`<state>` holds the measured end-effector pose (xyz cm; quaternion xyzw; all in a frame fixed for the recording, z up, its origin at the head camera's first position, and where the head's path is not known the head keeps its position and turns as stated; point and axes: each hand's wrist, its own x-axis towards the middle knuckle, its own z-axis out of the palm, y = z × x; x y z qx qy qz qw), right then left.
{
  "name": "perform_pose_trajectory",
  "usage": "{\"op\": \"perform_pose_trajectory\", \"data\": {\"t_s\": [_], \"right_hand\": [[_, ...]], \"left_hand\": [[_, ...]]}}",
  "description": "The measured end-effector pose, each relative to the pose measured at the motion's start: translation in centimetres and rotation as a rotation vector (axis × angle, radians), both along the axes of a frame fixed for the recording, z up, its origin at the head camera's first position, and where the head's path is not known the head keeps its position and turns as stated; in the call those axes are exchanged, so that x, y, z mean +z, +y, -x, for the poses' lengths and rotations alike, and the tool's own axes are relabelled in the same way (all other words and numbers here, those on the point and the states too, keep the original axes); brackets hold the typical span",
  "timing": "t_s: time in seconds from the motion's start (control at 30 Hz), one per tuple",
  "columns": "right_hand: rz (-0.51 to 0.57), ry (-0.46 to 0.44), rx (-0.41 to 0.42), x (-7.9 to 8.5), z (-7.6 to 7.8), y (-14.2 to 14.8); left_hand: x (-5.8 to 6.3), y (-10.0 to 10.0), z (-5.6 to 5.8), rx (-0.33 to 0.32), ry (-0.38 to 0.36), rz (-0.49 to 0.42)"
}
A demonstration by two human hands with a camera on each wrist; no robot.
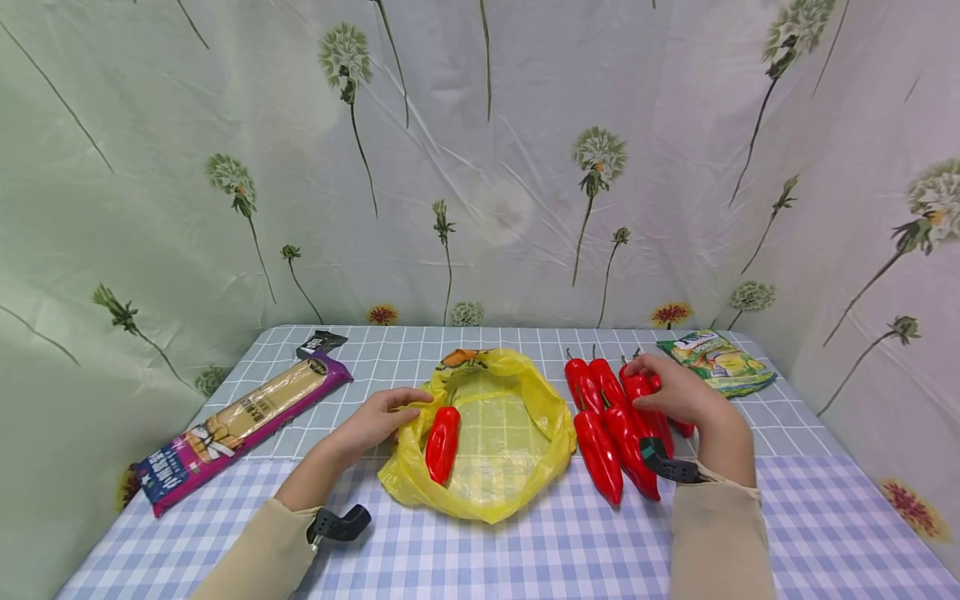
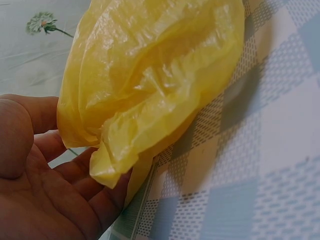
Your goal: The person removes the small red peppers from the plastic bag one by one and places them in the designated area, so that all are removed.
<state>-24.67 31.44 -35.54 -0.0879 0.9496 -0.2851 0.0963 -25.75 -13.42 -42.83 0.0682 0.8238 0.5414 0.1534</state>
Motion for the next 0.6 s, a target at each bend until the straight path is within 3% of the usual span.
{"op": "perform_pose_trajectory", "data": {"t_s": [0.33,0.6], "right_hand": [[0.002,-0.068,0.013,-0.32,-0.01,0.42],[-0.054,-0.067,-0.005,-0.32,0.1,0.54]], "left_hand": [[-0.07,-0.06,0.05,-0.001,-0.002,0.011],[-0.04,-0.01,0.08,-0.004,-0.007,0.016]]}}
